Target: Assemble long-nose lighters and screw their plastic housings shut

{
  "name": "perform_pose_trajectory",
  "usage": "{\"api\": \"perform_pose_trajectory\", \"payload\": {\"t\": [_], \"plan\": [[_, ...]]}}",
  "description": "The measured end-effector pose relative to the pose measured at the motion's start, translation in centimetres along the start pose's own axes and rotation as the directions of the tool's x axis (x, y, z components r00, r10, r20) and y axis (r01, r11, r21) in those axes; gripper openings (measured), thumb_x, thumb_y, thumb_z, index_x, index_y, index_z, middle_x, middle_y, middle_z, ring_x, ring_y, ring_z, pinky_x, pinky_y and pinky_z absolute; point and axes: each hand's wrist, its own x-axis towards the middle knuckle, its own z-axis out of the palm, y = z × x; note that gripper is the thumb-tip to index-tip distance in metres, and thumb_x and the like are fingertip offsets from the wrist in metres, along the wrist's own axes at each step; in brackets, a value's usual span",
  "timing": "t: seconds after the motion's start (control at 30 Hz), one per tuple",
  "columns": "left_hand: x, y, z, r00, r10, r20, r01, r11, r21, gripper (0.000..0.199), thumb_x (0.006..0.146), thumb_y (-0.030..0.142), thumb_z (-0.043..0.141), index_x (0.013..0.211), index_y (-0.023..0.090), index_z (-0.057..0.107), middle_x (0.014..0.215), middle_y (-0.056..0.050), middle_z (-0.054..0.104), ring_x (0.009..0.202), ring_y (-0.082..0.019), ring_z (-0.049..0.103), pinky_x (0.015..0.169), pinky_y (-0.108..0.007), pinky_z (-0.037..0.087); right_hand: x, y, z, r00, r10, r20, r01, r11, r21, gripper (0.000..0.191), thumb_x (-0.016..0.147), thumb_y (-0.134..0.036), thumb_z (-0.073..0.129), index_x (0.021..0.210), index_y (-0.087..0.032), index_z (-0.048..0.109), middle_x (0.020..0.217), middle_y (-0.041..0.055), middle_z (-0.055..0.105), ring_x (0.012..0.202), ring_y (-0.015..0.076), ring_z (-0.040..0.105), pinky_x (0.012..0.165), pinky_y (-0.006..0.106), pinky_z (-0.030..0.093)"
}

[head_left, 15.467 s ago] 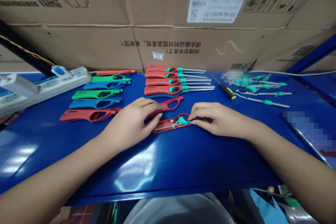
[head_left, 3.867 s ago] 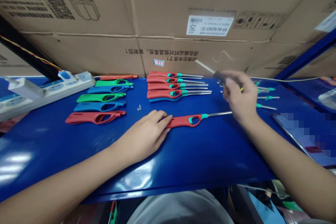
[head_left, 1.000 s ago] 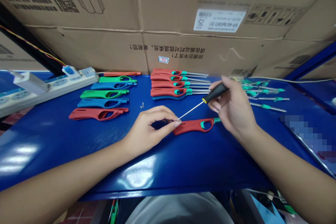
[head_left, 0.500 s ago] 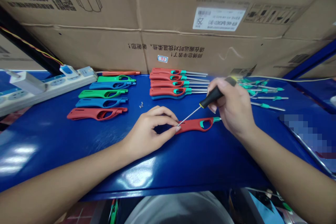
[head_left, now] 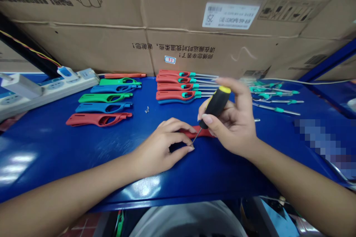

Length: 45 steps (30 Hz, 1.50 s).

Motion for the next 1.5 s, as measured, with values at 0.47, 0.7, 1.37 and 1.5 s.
{"api": "perform_pose_trajectory", "payload": {"t": [0.47, 0.7, 1.37, 1.5], "plan": [[0.3, -1.0, -0.5, 0.993, -0.112, -0.025, 0.114, 0.986, 0.118, 0.043, 0.085, 0.024, 0.075, 0.126, 0.022, 0.062, 0.123, -0.005, 0.07, 0.115, -0.024, 0.063, 0.102, -0.042, 0.049, 0.7, 1.4, 0.4, 0.94, -0.34, -0.014, 0.322, 0.903, -0.285, 0.059, 0.1, -0.03, 0.053, 0.15, -0.043, 0.026, 0.141, 0.0069, 0.06, 0.085, 0.014, 0.074, 0.064, 0.026, 0.063], [0.2, -1.1, -0.1, 0.995, -0.096, -0.015, 0.098, 0.985, 0.14, 0.038, 0.087, 0.021, 0.072, 0.123, 0.021, 0.062, 0.119, -0.004, 0.072, 0.109, -0.023, 0.065, 0.097, -0.042, 0.048, 0.4, 1.4, 0.4, 0.935, -0.347, 0.076, 0.347, 0.846, -0.404, 0.063, 0.103, -0.026, 0.045, 0.156, -0.04, 0.011, 0.125, 0.0084, 0.067, 0.089, 0.0194, 0.075, 0.064, 0.032, 0.065], [0.1, -1.1, 0.0, 0.997, -0.068, 0.03, 0.064, 0.991, 0.118, 0.03, 0.089, 0.023, 0.072, 0.117, 0.024, 0.061, 0.114, -0.004, 0.071, 0.107, -0.024, 0.064, 0.095, -0.041, 0.045, 0.0, 2.2, -0.2, 0.891, -0.43, 0.148, 0.449, 0.782, -0.432, 0.068, 0.096, -0.032, 0.062, 0.151, -0.039, 0.024, 0.146, 0.0094, 0.053, 0.094, 0.0214, 0.073, 0.065, 0.036, 0.067], [0.1, -1.3, 0.2, 0.997, -0.067, 0.035, 0.063, 0.993, 0.099, 0.027, 0.09, 0.024, 0.071, 0.115, 0.023, 0.06, 0.112, -0.003, 0.071, 0.107, -0.023, 0.064, 0.095, -0.04, 0.045, 0.4, 2.2, -0.6, 0.882, -0.448, 0.143, 0.458, 0.752, -0.474, 0.067, 0.094, -0.031, 0.066, 0.15, -0.039, 0.03, 0.145, 0.0081, 0.053, 0.092, 0.0206, 0.073, 0.067, 0.036, 0.067]]}}
